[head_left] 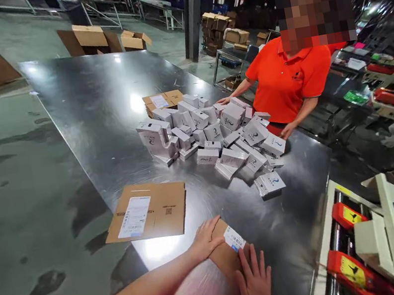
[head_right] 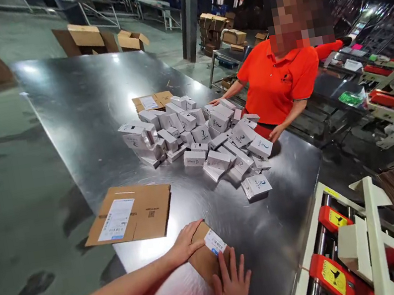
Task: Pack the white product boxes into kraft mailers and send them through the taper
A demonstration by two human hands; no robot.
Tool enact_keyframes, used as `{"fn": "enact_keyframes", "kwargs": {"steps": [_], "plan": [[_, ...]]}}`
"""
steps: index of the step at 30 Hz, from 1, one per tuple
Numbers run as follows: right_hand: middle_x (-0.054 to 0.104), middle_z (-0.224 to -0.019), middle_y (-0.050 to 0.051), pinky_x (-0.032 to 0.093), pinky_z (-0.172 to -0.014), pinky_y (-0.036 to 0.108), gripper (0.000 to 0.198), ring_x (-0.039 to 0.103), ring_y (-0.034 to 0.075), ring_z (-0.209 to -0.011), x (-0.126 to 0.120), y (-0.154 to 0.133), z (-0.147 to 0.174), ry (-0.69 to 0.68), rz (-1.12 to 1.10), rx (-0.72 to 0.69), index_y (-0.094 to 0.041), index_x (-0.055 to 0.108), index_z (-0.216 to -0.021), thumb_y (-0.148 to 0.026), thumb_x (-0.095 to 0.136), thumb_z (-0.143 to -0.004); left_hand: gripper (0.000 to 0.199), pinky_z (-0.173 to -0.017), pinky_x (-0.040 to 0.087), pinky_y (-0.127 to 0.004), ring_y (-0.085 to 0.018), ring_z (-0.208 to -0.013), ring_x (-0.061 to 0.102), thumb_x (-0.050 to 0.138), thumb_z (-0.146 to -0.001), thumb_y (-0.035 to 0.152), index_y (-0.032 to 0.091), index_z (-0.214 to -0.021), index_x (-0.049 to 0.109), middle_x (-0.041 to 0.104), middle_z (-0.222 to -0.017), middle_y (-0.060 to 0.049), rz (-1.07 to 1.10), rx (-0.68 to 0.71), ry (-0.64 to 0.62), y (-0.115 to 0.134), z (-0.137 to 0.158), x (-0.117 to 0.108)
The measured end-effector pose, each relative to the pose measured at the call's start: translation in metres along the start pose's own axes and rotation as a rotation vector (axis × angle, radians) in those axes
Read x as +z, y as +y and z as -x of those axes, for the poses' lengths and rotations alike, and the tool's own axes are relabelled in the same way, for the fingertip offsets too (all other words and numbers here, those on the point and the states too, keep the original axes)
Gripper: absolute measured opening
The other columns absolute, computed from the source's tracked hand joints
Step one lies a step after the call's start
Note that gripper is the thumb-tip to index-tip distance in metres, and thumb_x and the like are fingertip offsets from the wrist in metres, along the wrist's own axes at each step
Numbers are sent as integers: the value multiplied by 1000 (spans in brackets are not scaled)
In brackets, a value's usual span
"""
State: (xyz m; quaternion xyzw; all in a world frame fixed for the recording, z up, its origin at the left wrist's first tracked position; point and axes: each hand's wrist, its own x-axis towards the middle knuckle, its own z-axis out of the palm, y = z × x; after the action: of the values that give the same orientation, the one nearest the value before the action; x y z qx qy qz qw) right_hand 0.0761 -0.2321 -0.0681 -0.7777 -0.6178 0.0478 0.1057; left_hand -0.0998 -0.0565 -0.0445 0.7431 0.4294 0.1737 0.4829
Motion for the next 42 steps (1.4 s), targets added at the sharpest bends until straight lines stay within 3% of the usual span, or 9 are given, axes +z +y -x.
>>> {"fn": "enact_keyframes", "kwargs": {"steps": [6,11,20,25,29,32,35,39,42], "plan": [[35,-161,13,48,-105,61,55,35,40,-147,-4,5,-3,190,-246,-14,-21,48,-151,-45,37,-103,63,-115,38,-51,-31,-132,50,49,-96,51,22,-152,44,54,-147,-12,-20,-37,33,-2,-4,4],[43,-154,20,40,-113,60,60,37,35,-146,-4,52,-3,408,-365,299,-11,36,-155,-44,36,-105,62,-112,41,-50,-32,-128,54,55,-92,47,16,-145,51,60,-139,-16,-10,-80,134,31,-52,30],[56,-144,16,43,-104,65,45,53,38,-132,46,75,3,517,-79,270,-21,54,-142,-33,50,-99,56,-113,41,-45,-31,-127,55,55,-94,38,11,-143,50,60,-136,-17,-64,-24,153,151,-196,188],[57,-141,18,44,-101,71,65,55,42,-130,45,60,-2,498,-60,322,-22,32,-158,-29,47,-95,64,-113,39,-49,-36,-133,51,56,-96,39,13,-153,42,54,-146,-19,-140,-5,-144,238,-243,282],[61,-135,18,49,-96,70,68,59,40,-126,36,59,-8,525,-41,319,-22,25,-161,-25,41,-95,77,-113,38,-55,-40,-136,51,61,-92,40,15,-159,31,51,-150,-21,-100,27,-512,276,-236,304],[63,-134,17,54,-91,66,55,62,39,-121,34,68,-5,539,-10,285,-22,46,-149,-25,46,-95,73,-117,40,-50,-33,-138,52,60,-91,46,20,-156,39,58,-145,-15,-21,120,-600,258,-203,269],[67,-127,18,54,-89,65,34,66,40,-113,40,78,-2,591,-28,287,-21,66,-124,-31,48,-97,64,-124,33,-44,-27,-147,41,55,-92,48,22,-150,47,49,-155,-11,26,302,-415,192,-167,183],[65,-128,20,51,-98,63,40,58,40,-127,45,54,-50,608,-359,386,-21,71,-115,-48,46,-98,49,-124,33,-35,-20,-143,46,52,-91,34,25,-140,56,53,-152,-5,-270,-1,159,79,-116,-3],[62,-134,18,51,-102,57,50,57,36,-128,35,-18,-121,279,-743,143,-15,65,-126,-48,41,-98,49,-126,22,-48,-34,-150,31,41,-95,24,7,-140,50,44,-155,-21,-363,-364,581,17,-60,-147]]}}
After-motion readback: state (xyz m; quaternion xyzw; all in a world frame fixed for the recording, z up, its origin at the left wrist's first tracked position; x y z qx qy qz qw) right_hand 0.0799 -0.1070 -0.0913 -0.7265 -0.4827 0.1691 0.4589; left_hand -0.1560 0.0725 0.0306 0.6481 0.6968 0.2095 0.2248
